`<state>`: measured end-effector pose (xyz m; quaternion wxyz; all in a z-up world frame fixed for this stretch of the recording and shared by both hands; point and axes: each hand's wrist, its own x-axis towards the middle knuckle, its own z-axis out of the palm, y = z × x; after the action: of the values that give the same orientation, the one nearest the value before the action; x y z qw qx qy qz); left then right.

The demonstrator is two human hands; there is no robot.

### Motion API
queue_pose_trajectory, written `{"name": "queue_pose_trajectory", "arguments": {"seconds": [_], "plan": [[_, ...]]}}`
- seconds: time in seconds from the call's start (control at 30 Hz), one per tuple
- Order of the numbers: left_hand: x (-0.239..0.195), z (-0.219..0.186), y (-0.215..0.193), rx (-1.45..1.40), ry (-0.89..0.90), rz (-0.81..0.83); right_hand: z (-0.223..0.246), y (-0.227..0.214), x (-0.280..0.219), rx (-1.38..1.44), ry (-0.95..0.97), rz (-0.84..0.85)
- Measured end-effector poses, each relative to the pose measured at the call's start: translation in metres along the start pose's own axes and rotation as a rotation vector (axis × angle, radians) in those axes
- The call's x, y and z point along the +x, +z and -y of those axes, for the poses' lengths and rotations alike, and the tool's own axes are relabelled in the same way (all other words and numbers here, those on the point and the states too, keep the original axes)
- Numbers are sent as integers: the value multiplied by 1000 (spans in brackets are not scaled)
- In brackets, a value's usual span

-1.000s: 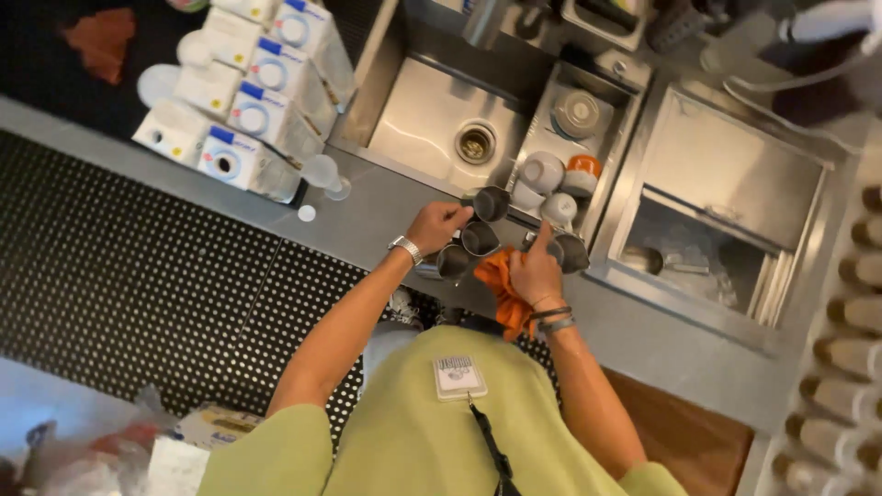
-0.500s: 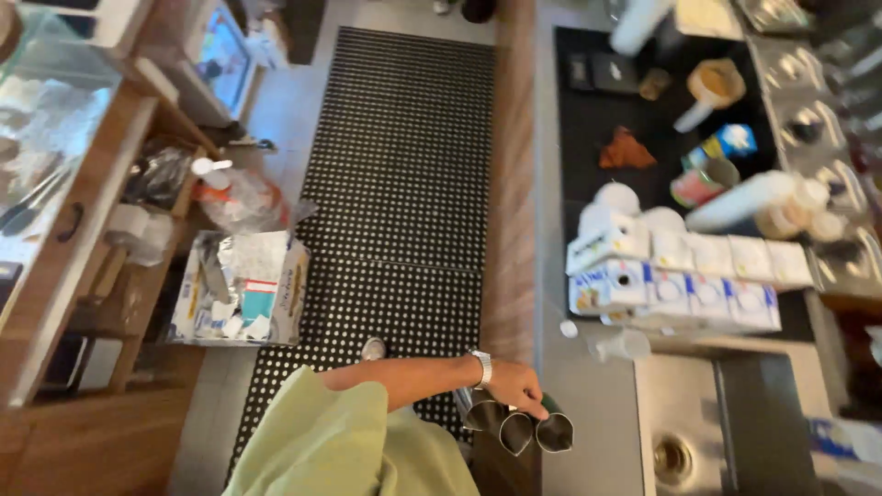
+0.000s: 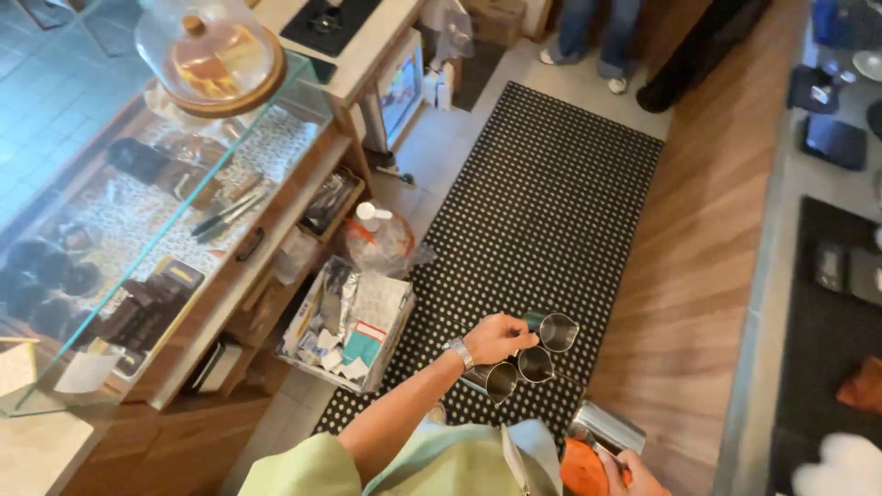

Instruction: The person dries several metal pitchers and ceramic cups using an orange cloth. They pick up each item from the sink area, wipe it thoroughly, and place it on the counter or a nearby rack.

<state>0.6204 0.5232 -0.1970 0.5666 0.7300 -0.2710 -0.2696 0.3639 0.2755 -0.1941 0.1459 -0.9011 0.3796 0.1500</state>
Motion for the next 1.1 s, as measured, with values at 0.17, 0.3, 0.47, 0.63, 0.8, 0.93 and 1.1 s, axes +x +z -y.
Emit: {"name": "queue_pose_trajectory", "arguments": {"seconds": [0.17,0.3,0.47,0.63,0.8,0.93,1.1], "plan": [[52,29,-103,-96,40,-341,116,-30,112,-93,-264,-123],[107,61,-174,-226,12,-659,225,-62,239,-245,-578,-2],[174,90,-275,-36,-206,-901,400,-104,399,-243,-1208,-70],[198,102,-338,-82,-253,-1158,599,-135,500,-217,-1761,-137],[222,143,-388,-389,-411,-1355,811,-163,521,-319,-2024,-381],[250,149,-436,-352,-466,-1388,965,-125,540,-261,-2190,-466],[290,140,-495,-204,-414,-1501,1122,-75,516,-218,-2573,-629]]}}
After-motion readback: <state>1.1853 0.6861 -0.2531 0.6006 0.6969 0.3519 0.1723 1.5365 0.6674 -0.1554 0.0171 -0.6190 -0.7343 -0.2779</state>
